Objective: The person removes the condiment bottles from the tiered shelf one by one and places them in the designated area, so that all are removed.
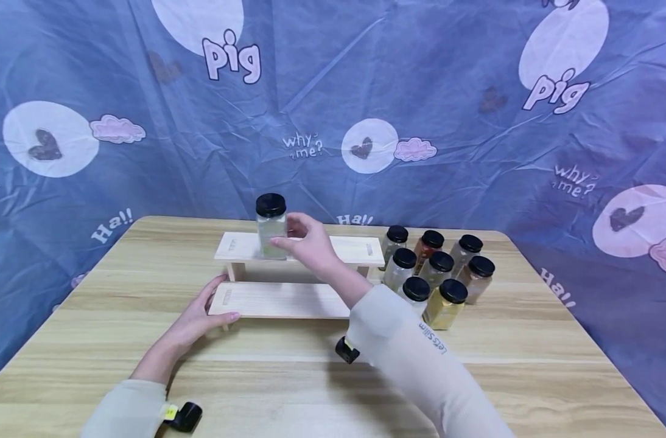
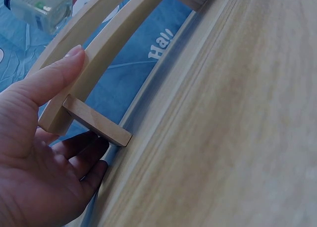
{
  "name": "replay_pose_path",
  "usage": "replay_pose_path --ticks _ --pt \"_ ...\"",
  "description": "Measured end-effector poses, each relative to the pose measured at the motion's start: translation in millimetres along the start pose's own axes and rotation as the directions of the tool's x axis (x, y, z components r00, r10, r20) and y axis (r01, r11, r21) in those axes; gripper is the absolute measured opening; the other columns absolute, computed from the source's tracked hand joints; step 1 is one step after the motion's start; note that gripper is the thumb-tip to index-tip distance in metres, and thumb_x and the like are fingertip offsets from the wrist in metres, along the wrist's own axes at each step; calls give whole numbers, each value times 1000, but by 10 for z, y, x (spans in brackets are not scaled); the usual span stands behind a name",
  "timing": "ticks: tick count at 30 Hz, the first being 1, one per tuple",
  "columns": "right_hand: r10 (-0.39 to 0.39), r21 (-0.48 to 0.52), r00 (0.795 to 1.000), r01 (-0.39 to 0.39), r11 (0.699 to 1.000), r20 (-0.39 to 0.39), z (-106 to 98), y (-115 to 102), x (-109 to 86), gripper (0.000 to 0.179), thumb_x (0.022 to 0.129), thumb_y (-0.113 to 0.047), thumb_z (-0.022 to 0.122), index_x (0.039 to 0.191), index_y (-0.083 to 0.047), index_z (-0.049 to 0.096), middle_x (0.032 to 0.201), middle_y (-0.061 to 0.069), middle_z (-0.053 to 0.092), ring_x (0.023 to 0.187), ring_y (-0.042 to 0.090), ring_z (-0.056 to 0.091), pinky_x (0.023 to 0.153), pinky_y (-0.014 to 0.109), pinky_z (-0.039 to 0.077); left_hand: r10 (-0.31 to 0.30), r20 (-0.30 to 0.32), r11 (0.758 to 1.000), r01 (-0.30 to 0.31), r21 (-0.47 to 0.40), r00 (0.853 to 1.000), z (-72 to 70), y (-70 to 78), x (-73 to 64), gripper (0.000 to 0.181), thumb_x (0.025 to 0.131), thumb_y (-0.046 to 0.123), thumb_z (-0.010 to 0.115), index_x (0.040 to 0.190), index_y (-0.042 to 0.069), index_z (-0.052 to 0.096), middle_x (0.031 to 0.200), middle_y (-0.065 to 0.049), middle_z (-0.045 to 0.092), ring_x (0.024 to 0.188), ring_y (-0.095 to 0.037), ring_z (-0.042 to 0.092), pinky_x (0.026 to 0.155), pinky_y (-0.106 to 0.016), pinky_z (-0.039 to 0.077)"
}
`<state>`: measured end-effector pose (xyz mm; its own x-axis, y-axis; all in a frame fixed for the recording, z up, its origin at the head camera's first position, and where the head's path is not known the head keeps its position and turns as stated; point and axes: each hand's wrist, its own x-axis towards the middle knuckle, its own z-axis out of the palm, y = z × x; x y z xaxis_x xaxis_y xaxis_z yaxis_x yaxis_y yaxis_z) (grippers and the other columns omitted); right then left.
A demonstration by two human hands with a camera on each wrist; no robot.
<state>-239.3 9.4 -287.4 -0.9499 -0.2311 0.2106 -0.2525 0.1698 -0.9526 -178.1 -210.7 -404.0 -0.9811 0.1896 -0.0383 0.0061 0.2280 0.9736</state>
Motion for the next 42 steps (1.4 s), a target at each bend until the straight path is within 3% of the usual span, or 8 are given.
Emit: replay_pose_path --ticks 10,14,29,42 --pt "-12 25 1000 11 1000 19 -175 -90 -156 53 68 -3 71 117 -2 50 97 10 61 88 16 56 73 24 45 0 -3 1000 0 -2 1000 0 -19 2 92 71 15 70 139 10 9 133 -23 24 117 -35 28 95 -48 19" --pt "-7 30 1000 6 1000 22 -267 -107 -236 55 68 -3 71 119 -3 49 99 10 61 89 17 56 75 25 45 15 -1 1000 -15 -2 1000 1 -44 11 90 71 14 70 138 9 10 130 -23 29 113 -34 33 92 -45 24" --pt "65 -15 998 -65 998 -7 -716 -229 -503 60 69 -6 71 123 -4 44 107 11 57 97 20 53 75 30 45 23 4 1000 -23 -7 1000 -17 -56 8 88 72 12 69 138 11 11 126 -20 34 105 -27 40 85 -34 32" --pt "59 -91 997 -63 994 -42 -1224 -298 -795 57 69 -7 71 121 -7 48 108 12 57 94 21 54 76 31 44 26 7 1000 -26 -8 1000 -7 -35 18 89 72 13 69 138 9 9 128 -22 31 110 -32 35 90 -43 26"
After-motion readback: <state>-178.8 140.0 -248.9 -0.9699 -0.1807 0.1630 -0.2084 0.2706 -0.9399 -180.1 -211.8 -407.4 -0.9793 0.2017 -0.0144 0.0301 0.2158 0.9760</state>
